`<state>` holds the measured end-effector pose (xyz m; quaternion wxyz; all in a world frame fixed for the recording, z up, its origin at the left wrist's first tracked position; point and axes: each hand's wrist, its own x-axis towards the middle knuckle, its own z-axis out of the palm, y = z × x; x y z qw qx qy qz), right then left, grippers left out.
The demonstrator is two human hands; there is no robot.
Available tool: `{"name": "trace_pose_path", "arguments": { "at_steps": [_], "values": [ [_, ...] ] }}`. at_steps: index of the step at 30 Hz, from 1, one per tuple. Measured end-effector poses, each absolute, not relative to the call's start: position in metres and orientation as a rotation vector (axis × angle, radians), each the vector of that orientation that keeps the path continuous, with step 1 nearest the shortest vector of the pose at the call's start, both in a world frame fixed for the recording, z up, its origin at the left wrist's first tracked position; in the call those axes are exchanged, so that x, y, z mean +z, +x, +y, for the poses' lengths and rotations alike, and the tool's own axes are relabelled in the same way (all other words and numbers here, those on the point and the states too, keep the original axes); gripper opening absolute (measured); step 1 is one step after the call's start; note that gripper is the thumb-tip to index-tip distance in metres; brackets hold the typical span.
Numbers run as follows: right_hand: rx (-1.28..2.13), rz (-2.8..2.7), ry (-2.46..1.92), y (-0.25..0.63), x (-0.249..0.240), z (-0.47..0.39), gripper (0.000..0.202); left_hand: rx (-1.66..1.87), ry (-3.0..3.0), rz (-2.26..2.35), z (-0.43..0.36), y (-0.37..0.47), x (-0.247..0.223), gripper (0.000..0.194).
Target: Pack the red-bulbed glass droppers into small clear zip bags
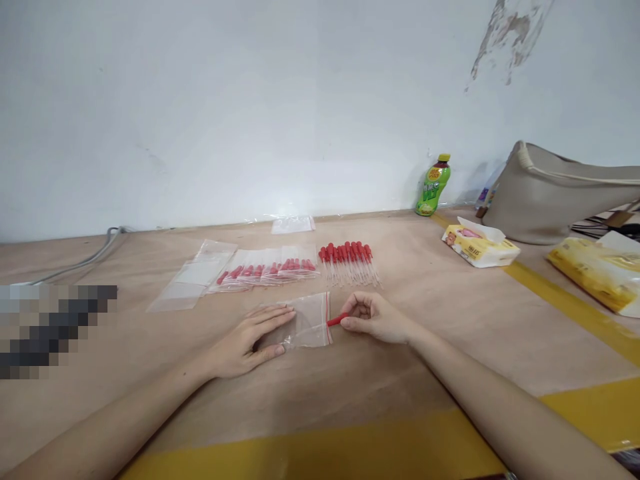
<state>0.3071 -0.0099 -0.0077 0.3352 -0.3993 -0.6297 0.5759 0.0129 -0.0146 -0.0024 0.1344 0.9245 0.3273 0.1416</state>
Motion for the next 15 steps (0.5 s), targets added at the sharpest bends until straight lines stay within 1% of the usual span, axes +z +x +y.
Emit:
{"name": "trace_pose_path", "arguments": {
  "at_steps": [3,7,9,12,15],
  "values": [
    [1.494,-1.634,-0.954,0.302,-0.006,-0.008,0.028,0.385,2.692,0.945,-0.014,0.013,-0.003,0.051],
    [1.703,-1.524,-0.804,0.291,-0.009,-0.007,0.030,0.366,2.719,0.931,-0.013,0.013,-0.002,0.047],
    [1.749,-1.509,-0.760,0.287,-0.011,-0.007,0.030,0.359,2.723,0.928,-0.014,0.013,-0.002,0.045],
    [1.724,-1.565,-0.774,0.285,-0.012,-0.006,0.027,0.357,2.719,0.932,-0.014,0.013,-0.002,0.044],
    [1.631,-1.607,-0.851,0.288,-0.012,-0.003,0.028,0.356,2.714,0.941,-0.014,0.013,-0.003,0.045]
  ]
}}
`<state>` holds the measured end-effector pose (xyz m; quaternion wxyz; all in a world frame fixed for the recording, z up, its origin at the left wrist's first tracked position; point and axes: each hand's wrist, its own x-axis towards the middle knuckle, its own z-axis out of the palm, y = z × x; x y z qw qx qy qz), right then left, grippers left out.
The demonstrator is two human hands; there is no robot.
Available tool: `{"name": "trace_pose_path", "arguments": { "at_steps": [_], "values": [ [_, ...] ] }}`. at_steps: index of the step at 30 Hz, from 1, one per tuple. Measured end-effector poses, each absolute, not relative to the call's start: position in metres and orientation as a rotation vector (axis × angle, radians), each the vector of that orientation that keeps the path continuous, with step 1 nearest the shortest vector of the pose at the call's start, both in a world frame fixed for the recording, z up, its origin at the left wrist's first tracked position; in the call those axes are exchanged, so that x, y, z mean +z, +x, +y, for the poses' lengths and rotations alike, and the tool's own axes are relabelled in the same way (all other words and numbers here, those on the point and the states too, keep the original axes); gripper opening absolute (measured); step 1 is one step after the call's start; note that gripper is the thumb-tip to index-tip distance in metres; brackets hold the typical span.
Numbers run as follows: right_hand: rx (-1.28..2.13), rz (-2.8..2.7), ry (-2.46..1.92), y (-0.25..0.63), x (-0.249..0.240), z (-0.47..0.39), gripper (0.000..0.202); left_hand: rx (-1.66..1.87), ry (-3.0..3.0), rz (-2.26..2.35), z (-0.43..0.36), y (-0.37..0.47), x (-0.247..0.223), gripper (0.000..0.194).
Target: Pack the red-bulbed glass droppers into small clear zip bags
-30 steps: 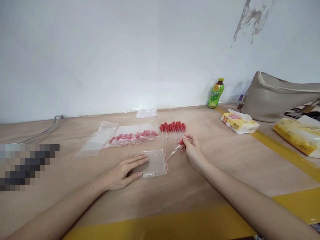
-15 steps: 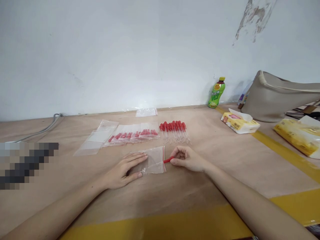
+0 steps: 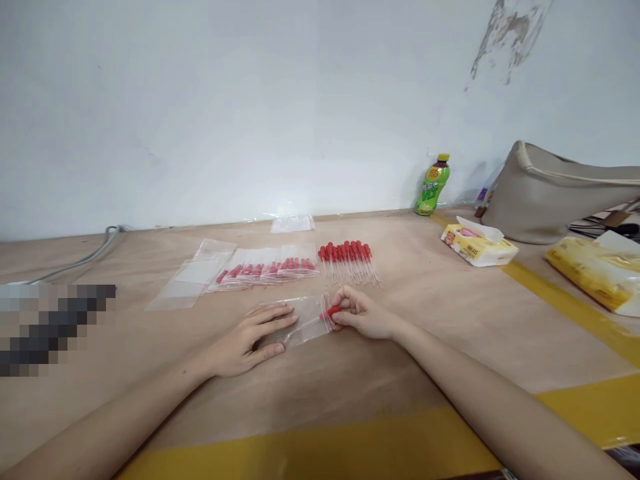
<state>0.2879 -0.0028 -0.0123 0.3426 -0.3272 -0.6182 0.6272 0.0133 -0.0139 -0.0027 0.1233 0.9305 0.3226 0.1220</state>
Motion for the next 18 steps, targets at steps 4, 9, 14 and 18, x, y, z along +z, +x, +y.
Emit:
{"name": "trace_pose_path", "arguments": {
  "at_steps": [4,9,14,18],
  "values": [
    [1.533,-1.636,-0.966,0.289,-0.014,0.000,0.030,0.334,2.712,0.955,-0.014,0.013,-0.003,0.046],
    [1.390,-1.764,-1.035,0.284,-0.016,-0.002,0.029,0.356,2.723,0.938,-0.013,0.014,-0.002,0.045],
    [1.064,-2.119,-0.981,0.282,-0.007,-0.006,0.035,0.381,2.719,0.937,-0.014,0.014,-0.003,0.044],
    [0.929,-2.112,-1.077,0.279,-0.005,-0.013,0.034,0.389,2.727,0.933,-0.014,0.014,-0.003,0.045]
  ]
}}
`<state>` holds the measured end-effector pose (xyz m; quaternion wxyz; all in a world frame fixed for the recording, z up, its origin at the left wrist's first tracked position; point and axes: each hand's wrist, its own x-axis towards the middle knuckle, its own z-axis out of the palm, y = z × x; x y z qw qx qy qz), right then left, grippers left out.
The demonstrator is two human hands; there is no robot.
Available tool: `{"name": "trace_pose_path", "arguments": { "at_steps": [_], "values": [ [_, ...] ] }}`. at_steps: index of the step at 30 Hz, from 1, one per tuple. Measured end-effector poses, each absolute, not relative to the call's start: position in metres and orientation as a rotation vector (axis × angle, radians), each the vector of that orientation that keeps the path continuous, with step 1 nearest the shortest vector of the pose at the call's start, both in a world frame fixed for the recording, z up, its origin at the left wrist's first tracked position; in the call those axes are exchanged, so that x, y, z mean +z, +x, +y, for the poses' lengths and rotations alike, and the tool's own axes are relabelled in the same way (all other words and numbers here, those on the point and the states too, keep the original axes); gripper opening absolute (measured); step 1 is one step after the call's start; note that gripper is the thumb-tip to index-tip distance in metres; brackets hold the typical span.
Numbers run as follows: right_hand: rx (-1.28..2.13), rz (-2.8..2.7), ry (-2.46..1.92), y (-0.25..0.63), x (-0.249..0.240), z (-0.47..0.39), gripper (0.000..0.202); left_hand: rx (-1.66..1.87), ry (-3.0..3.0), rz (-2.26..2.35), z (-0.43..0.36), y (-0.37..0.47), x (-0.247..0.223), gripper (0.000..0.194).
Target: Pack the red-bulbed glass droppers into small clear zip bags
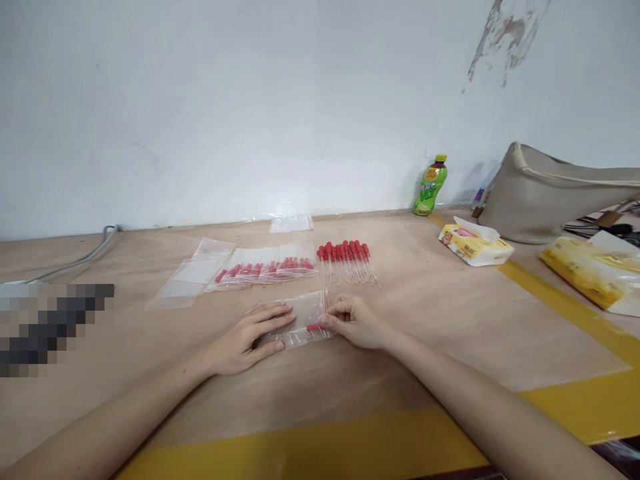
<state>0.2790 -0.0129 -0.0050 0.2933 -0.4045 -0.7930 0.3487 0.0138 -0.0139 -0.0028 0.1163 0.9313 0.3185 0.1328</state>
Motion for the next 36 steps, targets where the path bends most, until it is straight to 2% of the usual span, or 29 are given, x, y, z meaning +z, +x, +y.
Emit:
{"name": "trace_pose_path", "arguments": {
  "at_steps": [7,16,19,23,27,32,36],
  "values": [
    [1.327,-1.633,-1.304,0.272,-0.011,-0.021,0.030,0.364,2.711,0.952,-0.014,0.015,0.000,0.046],
    [1.569,-1.437,-1.225,0.276,-0.012,-0.016,0.035,0.397,2.721,0.903,-0.013,0.014,-0.002,0.042],
    [1.292,-1.517,-1.313,0.284,-0.012,0.000,0.030,0.341,2.740,0.893,-0.013,0.013,0.000,0.040],
    [0.620,-1.757,-1.412,0.292,0.000,0.037,0.013,0.262,2.744,0.916,-0.013,0.013,0.002,0.039],
    [0.149,-1.851,-1.650,0.283,0.017,0.076,0.019,0.274,2.737,0.919,-0.013,0.013,0.002,0.040],
    [0.000,-1.813,-1.909,0.257,0.019,0.110,0.029,0.260,2.754,0.922,-0.015,0.013,0.001,0.040],
    [-0.008,-1.766,-1.987,0.246,0.015,0.123,0.025,0.231,2.766,0.923,-0.015,0.013,0.001,0.042]
  ]
}}
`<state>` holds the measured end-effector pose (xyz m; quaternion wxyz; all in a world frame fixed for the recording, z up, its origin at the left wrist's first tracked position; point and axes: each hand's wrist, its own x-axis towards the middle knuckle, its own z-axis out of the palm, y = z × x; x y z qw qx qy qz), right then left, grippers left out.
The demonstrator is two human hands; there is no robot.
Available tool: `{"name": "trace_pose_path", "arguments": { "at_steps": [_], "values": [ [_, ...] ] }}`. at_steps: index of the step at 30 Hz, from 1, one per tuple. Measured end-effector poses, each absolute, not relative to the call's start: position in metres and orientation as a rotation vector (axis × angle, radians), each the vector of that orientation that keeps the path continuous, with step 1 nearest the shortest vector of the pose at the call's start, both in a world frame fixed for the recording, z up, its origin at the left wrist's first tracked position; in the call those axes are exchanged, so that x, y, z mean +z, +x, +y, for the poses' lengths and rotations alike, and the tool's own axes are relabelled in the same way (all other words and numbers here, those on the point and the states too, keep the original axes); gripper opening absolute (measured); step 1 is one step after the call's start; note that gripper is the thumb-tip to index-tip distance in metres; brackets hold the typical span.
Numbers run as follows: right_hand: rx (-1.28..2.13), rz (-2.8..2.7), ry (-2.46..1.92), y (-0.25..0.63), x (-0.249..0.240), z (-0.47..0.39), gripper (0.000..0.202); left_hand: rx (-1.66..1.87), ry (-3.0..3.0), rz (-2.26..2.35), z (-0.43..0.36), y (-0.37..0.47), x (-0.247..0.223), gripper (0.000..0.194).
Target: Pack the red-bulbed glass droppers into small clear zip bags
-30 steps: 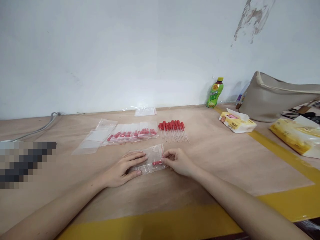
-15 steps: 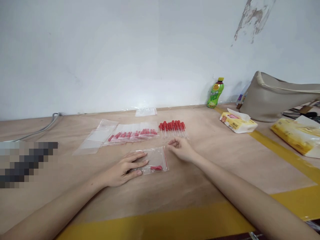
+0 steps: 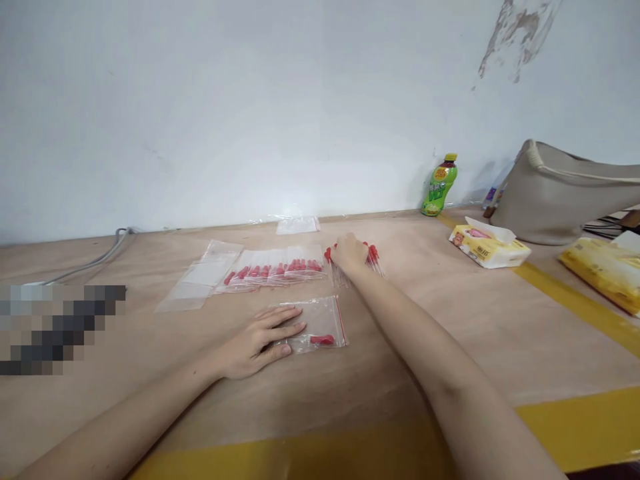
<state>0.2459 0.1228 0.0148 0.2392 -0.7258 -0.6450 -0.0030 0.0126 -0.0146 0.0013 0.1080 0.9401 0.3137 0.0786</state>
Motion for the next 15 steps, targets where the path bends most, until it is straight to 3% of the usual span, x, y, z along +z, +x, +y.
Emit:
{"name": "trace_pose_path", "arguments": {
  "at_steps": [5,11,15],
  "values": [
    [0.167,-1.552,-1.946,0.253,0.019,0.125,0.021,0.253,2.769,0.904,-0.014,0.013,0.000,0.043],
    [0.470,-1.351,-1.238,0.287,0.017,0.086,0.028,0.286,2.751,0.916,-0.013,0.012,-0.002,0.048],
    [0.744,-1.137,-1.060,0.302,0.005,0.042,0.037,0.292,2.732,0.923,-0.013,0.013,-0.001,0.051]
  ]
}}
